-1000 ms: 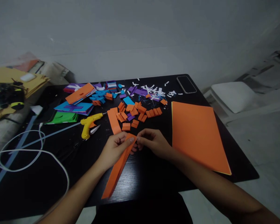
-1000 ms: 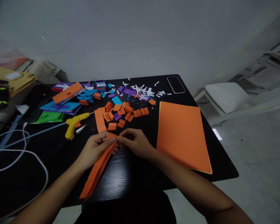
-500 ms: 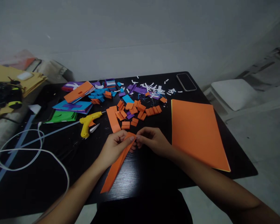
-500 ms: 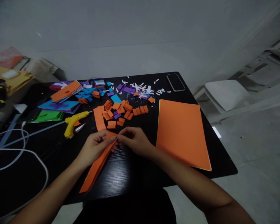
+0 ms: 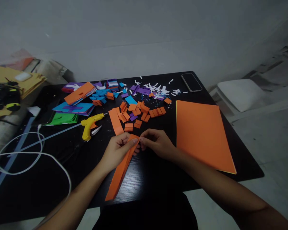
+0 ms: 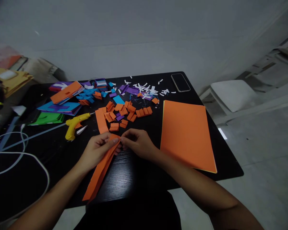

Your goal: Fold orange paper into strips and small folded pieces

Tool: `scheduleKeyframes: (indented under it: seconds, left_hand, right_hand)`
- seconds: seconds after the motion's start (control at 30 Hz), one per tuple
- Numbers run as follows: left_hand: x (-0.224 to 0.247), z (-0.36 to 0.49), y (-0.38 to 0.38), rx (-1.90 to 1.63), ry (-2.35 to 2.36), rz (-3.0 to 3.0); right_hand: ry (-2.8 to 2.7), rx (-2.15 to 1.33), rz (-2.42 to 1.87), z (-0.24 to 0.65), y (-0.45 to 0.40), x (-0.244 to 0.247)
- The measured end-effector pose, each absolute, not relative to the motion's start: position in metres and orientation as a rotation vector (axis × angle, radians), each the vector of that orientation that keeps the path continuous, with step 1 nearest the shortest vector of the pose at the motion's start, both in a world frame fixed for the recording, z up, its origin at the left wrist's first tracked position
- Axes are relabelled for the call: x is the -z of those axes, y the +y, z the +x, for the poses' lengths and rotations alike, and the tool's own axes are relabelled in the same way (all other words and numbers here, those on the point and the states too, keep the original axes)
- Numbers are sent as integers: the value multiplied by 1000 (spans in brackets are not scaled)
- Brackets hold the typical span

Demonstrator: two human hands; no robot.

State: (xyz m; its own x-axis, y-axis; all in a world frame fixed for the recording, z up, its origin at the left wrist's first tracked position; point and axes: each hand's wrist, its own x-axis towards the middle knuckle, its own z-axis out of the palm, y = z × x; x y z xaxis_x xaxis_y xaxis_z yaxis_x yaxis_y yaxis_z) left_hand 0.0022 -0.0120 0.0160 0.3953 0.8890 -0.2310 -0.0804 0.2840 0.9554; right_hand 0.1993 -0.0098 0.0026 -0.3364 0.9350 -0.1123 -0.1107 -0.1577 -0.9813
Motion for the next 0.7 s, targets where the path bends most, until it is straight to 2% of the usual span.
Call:
scheduleKeyframes:
  seconds: [0.7]
  left_hand:
    - [-17,2,-10,-797,970,1119]
  right_hand:
    - [-1265,-1627,-982,200,-12,-3]
